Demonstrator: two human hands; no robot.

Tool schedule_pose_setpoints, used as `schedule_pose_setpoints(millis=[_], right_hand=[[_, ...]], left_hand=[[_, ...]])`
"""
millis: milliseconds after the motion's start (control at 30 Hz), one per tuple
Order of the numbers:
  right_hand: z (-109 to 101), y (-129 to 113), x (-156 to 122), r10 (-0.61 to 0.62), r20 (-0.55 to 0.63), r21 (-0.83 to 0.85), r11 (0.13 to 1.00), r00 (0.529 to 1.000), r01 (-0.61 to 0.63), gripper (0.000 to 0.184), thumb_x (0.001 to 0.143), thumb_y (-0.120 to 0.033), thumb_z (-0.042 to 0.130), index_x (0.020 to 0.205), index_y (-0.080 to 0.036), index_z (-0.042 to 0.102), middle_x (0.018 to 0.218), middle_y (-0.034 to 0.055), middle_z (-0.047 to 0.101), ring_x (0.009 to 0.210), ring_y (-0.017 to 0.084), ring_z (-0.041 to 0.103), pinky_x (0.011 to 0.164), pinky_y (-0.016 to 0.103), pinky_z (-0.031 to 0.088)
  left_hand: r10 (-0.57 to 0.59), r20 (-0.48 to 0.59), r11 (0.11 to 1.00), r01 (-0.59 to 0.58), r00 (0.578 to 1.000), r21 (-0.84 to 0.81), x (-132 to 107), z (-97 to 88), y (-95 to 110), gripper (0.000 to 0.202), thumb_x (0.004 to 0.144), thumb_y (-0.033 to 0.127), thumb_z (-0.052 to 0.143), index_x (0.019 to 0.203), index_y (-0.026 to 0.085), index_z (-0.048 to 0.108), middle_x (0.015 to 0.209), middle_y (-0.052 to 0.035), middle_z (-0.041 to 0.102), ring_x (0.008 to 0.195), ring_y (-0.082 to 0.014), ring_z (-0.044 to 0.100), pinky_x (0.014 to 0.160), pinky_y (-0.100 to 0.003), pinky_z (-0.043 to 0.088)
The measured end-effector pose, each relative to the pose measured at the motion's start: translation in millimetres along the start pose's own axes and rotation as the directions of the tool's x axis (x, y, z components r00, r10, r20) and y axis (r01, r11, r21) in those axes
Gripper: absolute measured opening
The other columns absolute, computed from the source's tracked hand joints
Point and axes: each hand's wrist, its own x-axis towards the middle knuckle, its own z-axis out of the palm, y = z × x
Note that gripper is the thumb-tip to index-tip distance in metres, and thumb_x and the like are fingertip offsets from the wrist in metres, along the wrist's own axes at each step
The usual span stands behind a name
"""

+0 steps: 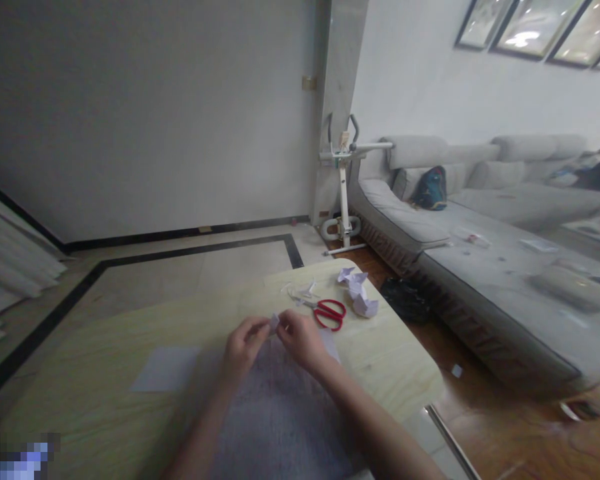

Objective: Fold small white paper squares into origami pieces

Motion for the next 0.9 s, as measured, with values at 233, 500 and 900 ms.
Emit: schedule_pose_setpoints(millis=[233,500,900], right_hand=[[-3,5,-1,-0.033,0.068,-0.014,0.999,0.997,0.034,0.009,0.079,-0.017,0.057,0.071,-0.016,0.058,0.062,-0.0007,0.06,0.057,0.011,0.052,0.052,0.02,0.031],[-6,1,-1,-0.004,0.074,0.01,1.0,0.997,0.003,0.009,0.078,-0.013,0.055,0.07,-0.016,0.058,0.062,-0.0014,0.06,0.056,0.011,0.052,0.051,0.02,0.031],[-22,-2,-1,-0.013,0.194,0.216,0.976,0.981,-0.029,0.006,0.08,-0.015,0.057,0.076,-0.014,0.062,0.07,0.0002,0.064,0.063,0.012,0.057,0.053,0.019,0.038]], left_hand=[[-0.079,0.042,0.994,0.082,0.996,-0.069,0,-1.0,0,0.02,0.082,0.032,0.06,0.088,0.015,0.068,0.086,-0.0065,0.071,0.083,-0.0198,0.067,0.076,-0.028,0.051],[-0.109,0.056,0.987,0.114,0.992,-0.114,0,-3.5,3,0.019,0.079,0.029,0.057,0.083,0.015,0.069,0.08,-0.0045,0.071,0.079,-0.0189,0.065,0.074,-0.027,0.05],[-0.173,0.125,0.971,0.191,0.977,-0.144,2,-7.7,8,0.02,0.076,0.025,0.055,0.081,0.015,0.072,0.065,-0.0008,0.064,0.063,-0.0145,0.058,0.063,-0.024,0.048]])
